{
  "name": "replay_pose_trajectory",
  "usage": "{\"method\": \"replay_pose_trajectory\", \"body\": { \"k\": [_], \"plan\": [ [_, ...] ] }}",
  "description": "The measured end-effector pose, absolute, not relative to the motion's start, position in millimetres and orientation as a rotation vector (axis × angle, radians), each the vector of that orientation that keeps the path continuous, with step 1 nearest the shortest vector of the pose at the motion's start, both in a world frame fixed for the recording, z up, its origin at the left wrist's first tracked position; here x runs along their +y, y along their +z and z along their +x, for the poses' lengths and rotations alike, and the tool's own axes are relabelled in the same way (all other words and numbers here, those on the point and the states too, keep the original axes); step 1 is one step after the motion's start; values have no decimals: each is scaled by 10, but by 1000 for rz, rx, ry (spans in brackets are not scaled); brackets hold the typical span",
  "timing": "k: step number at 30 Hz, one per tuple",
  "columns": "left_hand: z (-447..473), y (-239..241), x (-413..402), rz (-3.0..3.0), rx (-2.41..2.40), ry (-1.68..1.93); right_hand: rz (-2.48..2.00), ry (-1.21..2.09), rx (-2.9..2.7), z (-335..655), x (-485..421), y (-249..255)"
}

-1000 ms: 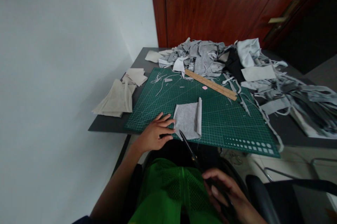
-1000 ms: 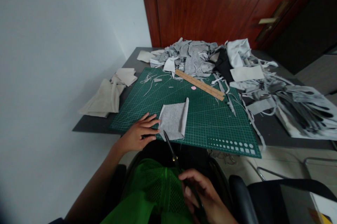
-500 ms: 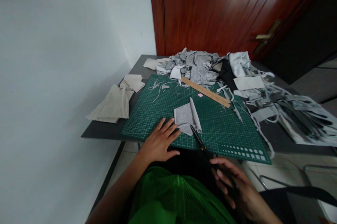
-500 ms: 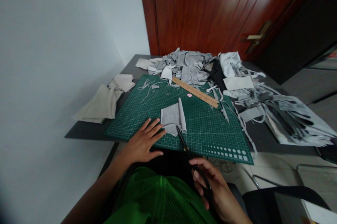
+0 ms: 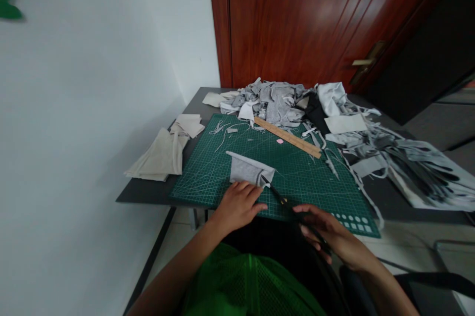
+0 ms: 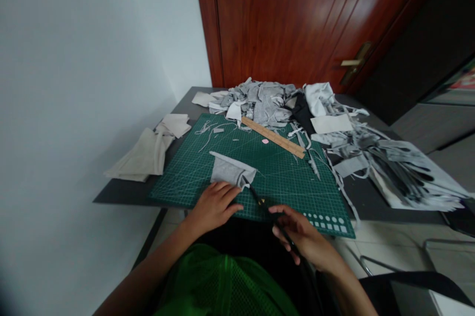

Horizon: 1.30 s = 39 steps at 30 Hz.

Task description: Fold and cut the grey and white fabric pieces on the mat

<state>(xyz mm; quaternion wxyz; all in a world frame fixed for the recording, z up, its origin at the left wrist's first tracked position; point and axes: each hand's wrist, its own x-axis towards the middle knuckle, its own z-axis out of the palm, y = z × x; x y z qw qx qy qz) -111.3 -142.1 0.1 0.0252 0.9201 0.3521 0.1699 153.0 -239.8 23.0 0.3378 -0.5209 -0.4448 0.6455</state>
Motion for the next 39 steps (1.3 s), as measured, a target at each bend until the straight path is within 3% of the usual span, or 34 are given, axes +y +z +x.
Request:
{"method": "replay_pose_trajectory", "body": {
  "k": [6,13,21,28,33,39],
  "plan": [
    [-1152,116,-1190,2804,1522,489,-1392,1665,-1182,1530,-2431,200],
    [-1213,209,-1236,2833,1183,259,-1378,1590,-1224,1445,-2245,129],
    [-1086,364,-954,1897,992,-67,-1387,1387,-1241,1254,-2039,128],
    [-758,121,-697,1500,1022,200,-1243,1355,-1064,1348,-2444,110],
    [-529,34,-512,1178,1027,506,-1129,1495,-833,1305,-2874,53],
    [-575,32,-430,1050,924,615,-1119,1663,-760,1078,-3080,-64]
  ]
}}
